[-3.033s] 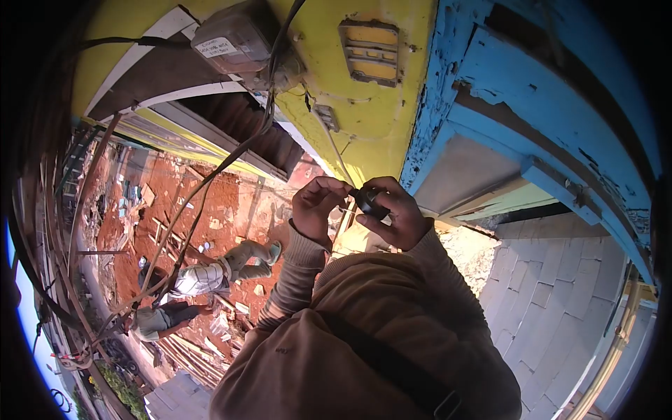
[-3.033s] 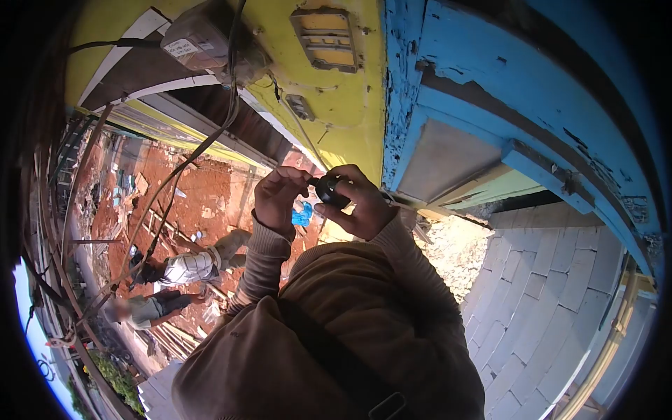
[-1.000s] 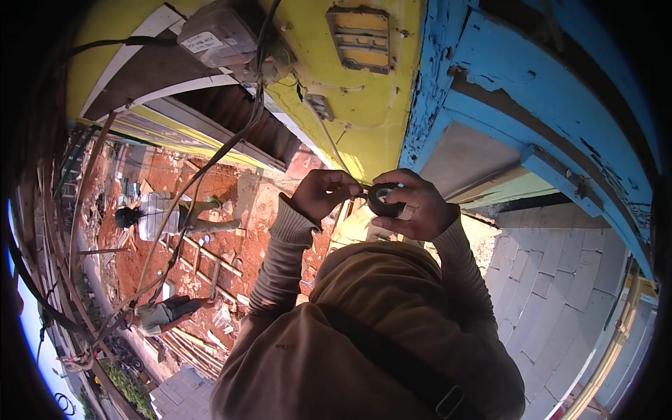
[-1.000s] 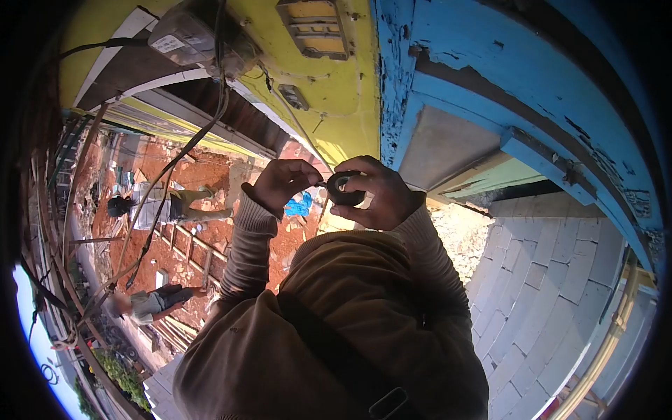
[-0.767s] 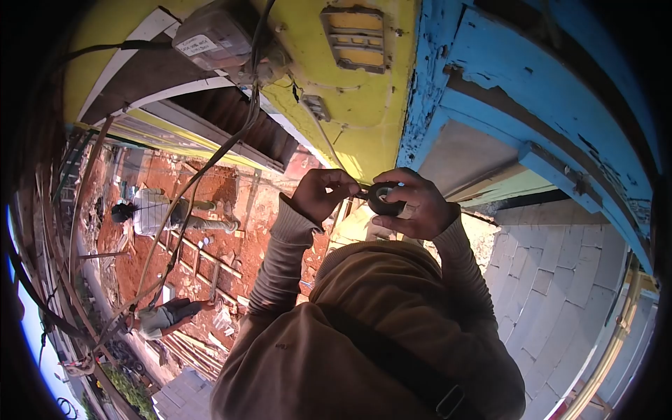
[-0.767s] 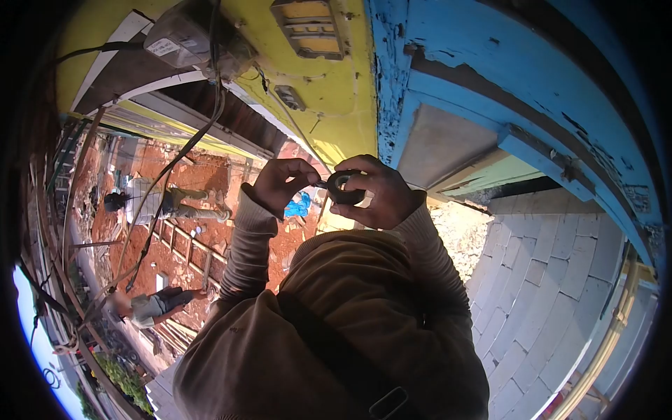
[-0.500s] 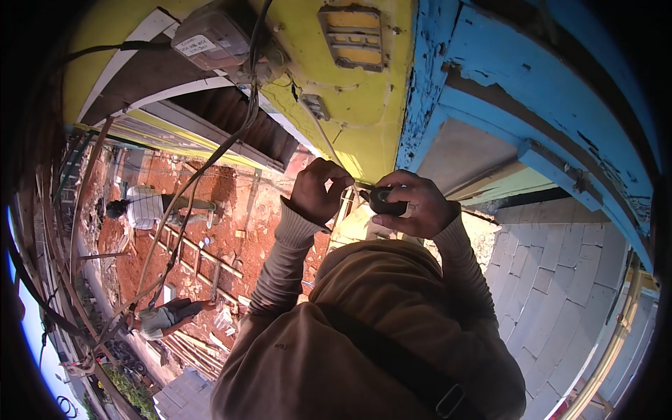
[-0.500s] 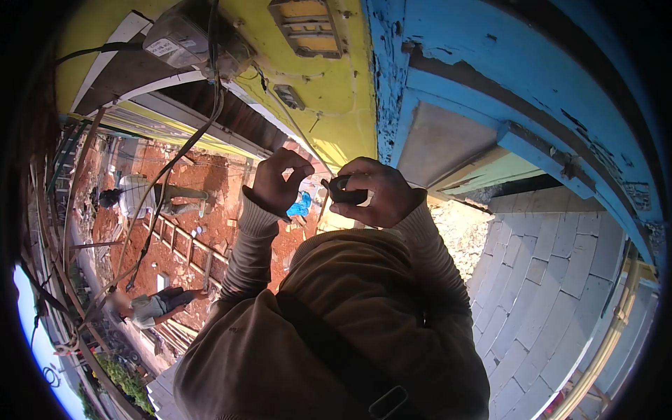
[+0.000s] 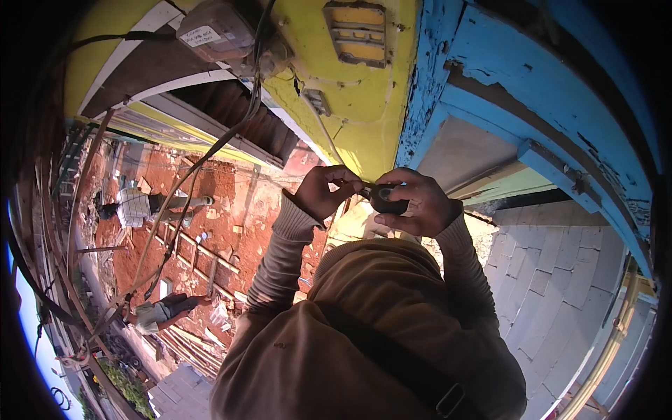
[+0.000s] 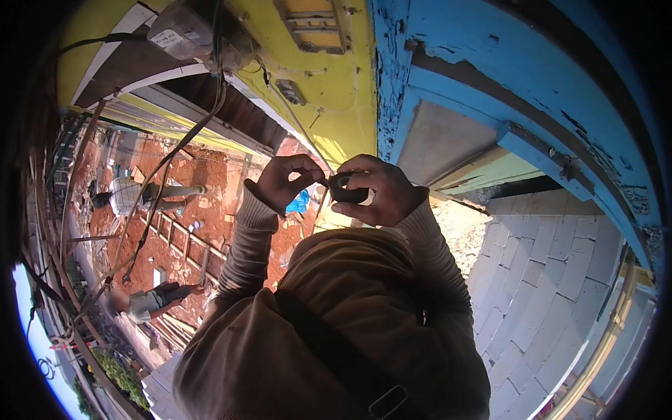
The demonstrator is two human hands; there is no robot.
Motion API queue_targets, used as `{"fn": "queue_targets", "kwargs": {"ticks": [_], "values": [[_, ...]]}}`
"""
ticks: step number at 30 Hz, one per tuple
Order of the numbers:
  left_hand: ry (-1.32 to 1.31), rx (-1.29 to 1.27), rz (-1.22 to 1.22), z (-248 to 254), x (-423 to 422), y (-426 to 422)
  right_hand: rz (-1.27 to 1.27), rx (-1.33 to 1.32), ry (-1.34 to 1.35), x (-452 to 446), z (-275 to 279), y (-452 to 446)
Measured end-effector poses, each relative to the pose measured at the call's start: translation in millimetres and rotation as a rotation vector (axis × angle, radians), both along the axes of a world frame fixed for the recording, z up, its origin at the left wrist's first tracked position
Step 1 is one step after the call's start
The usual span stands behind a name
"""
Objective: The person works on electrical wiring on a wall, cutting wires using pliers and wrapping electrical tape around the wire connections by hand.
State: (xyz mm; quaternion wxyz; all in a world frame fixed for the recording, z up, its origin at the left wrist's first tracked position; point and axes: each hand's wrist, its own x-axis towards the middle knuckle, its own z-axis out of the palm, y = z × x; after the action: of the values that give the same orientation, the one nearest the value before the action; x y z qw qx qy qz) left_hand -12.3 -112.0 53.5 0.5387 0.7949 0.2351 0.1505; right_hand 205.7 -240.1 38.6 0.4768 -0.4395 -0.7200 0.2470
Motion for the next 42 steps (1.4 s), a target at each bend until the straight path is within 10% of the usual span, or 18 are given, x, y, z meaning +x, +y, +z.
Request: {"fn": "queue_targets", "kwargs": {"ticks": [20,23,25,42], "values": [[-0.131,0.811,0.217,-3,16,-12,-0.042,-0.074,-0.011,-4,1,-1],[-0.160,0.424,0.337,-7,17,-16,-0.049,-0.053,0.036,0,6,1],[-0.271,-0.309,0.332,-16,15,-12,-0.042,-0.051,0.030,1,7,2],[-0.425,-0.524,0.441,-23,24,-14,-0.058,-0.148,0.044,4,5,8]]}}
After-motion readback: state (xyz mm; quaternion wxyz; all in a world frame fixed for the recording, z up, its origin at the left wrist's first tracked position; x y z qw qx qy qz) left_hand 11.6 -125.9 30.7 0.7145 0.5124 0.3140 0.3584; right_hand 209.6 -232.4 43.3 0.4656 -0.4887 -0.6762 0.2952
